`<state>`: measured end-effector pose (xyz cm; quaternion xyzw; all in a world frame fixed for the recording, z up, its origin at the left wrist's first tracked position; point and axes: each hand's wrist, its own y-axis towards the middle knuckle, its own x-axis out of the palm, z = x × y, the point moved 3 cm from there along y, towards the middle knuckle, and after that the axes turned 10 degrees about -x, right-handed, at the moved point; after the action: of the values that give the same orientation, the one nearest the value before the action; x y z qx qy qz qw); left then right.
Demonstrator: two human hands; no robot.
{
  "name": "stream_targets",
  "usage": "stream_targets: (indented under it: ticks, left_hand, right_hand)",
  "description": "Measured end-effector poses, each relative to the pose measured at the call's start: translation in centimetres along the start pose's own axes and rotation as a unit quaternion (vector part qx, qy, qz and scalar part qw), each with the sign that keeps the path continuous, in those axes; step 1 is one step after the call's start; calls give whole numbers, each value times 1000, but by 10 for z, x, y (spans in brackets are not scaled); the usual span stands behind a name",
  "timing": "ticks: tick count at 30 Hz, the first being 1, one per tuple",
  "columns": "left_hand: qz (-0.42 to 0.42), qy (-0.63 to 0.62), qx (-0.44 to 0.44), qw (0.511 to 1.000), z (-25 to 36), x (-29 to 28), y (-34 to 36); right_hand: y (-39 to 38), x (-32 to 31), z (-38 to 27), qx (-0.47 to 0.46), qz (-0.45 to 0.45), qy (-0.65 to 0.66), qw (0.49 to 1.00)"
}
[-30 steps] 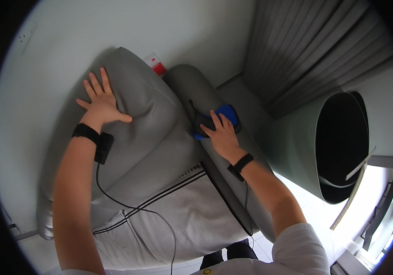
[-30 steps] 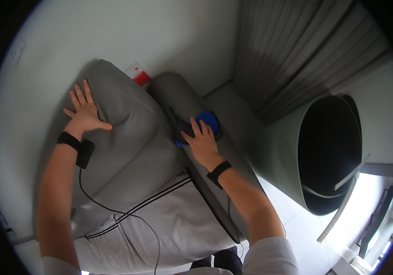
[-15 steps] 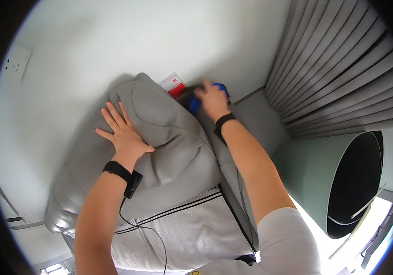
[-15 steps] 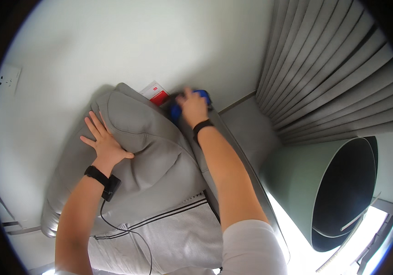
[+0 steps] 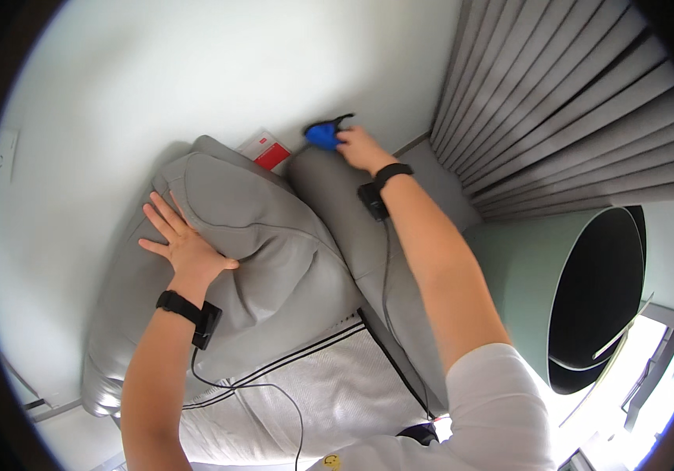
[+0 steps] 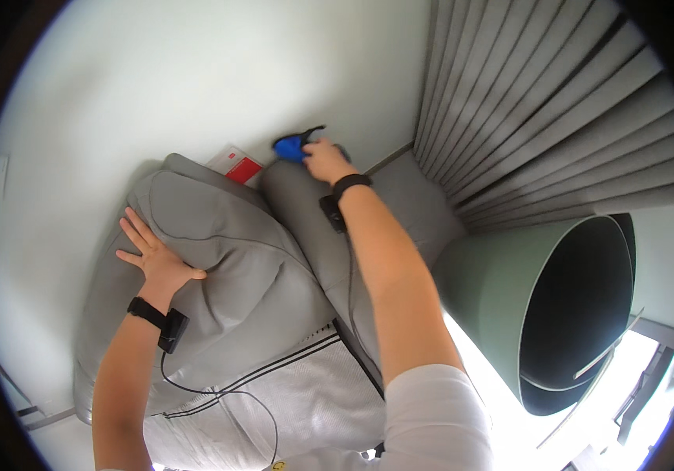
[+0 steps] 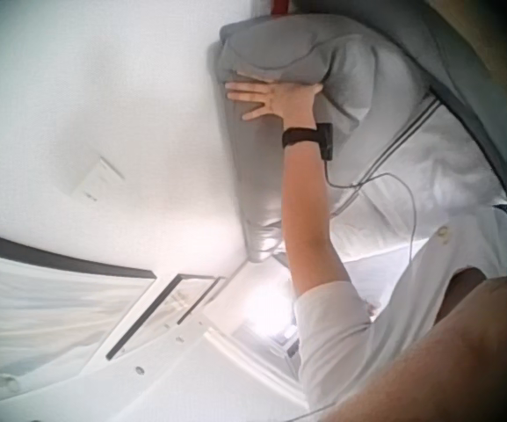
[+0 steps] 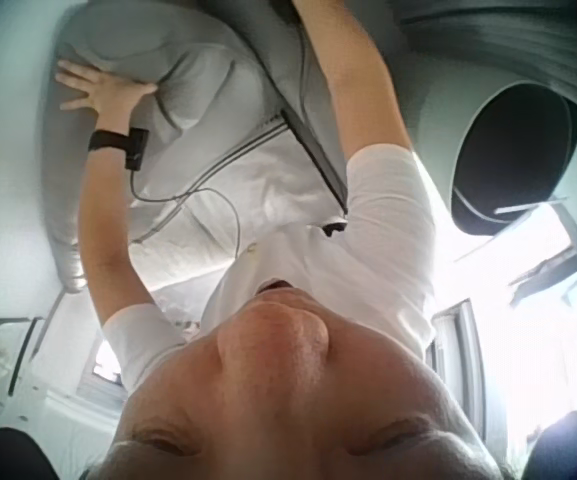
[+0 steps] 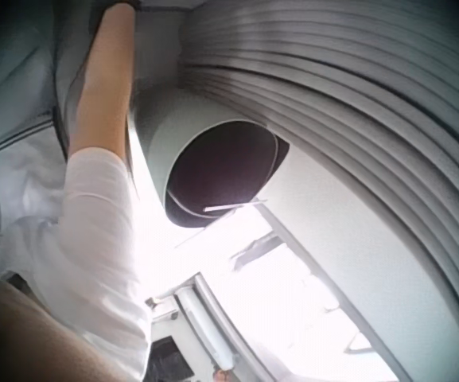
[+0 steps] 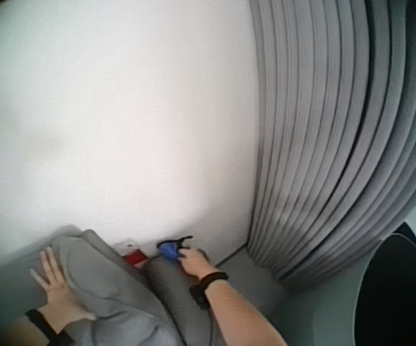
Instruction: The person unboxes bags of washing powder and a bottle of soap, places the bags into a lower cabinet beneath a sink, and puts the soap bottle into an upper cabinet.
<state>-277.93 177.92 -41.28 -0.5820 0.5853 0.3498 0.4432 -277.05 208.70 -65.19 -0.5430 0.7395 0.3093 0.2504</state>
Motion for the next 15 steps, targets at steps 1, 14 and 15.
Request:
stream_targets:
  ticks: [1,14,15]
  left_hand:
    - [0,4,4,1000,-2,0,5]
    - [2,37,-45,998,-16,0,31]
    - [4,37,-44,998,-18,0,32]
  right_hand:
    - [2,11,-12,4,2,3,1000]
    - [-326,-9,-60,213,-82,-66,971]
    - [-353,-21,-67,268,-96,-77,956]
